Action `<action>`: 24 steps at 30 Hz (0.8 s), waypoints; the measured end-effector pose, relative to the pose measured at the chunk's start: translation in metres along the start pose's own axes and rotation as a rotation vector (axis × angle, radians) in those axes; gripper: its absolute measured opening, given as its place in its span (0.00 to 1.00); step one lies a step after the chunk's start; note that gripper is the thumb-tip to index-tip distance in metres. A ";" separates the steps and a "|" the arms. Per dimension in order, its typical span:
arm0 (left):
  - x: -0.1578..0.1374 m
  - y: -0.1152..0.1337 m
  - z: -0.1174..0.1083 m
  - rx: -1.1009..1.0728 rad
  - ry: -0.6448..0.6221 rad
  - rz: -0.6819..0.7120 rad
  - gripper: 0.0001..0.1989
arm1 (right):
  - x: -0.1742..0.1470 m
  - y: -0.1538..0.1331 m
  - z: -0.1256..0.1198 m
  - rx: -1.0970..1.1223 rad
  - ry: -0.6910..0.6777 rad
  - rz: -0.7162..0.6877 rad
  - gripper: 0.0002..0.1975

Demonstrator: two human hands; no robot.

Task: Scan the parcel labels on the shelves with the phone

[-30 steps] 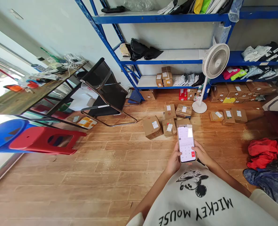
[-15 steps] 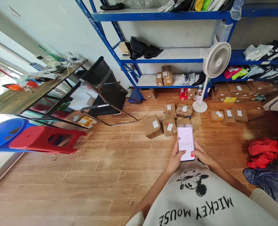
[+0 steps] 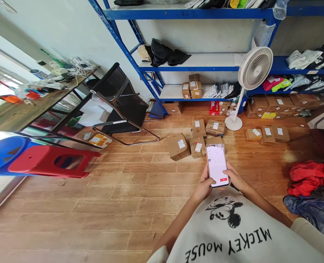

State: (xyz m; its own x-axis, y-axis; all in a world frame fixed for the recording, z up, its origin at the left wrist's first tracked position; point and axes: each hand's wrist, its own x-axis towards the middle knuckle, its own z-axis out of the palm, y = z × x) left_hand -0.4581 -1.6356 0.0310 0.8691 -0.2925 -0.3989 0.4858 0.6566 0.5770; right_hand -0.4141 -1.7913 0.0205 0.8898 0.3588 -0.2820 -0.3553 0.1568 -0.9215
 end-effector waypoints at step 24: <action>0.183 -0.015 -0.041 0.182 0.298 -0.143 0.32 | 0.173 0.050 -0.095 0.359 0.000 0.271 0.28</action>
State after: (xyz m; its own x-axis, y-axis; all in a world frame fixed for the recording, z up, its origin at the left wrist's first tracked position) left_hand -0.3100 -1.6711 -0.0799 0.7392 -0.1395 -0.6589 0.6321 0.4816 0.6071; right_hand -0.2505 -1.8085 -0.0994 0.7510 0.4310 -0.5002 -0.6523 0.3668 -0.6634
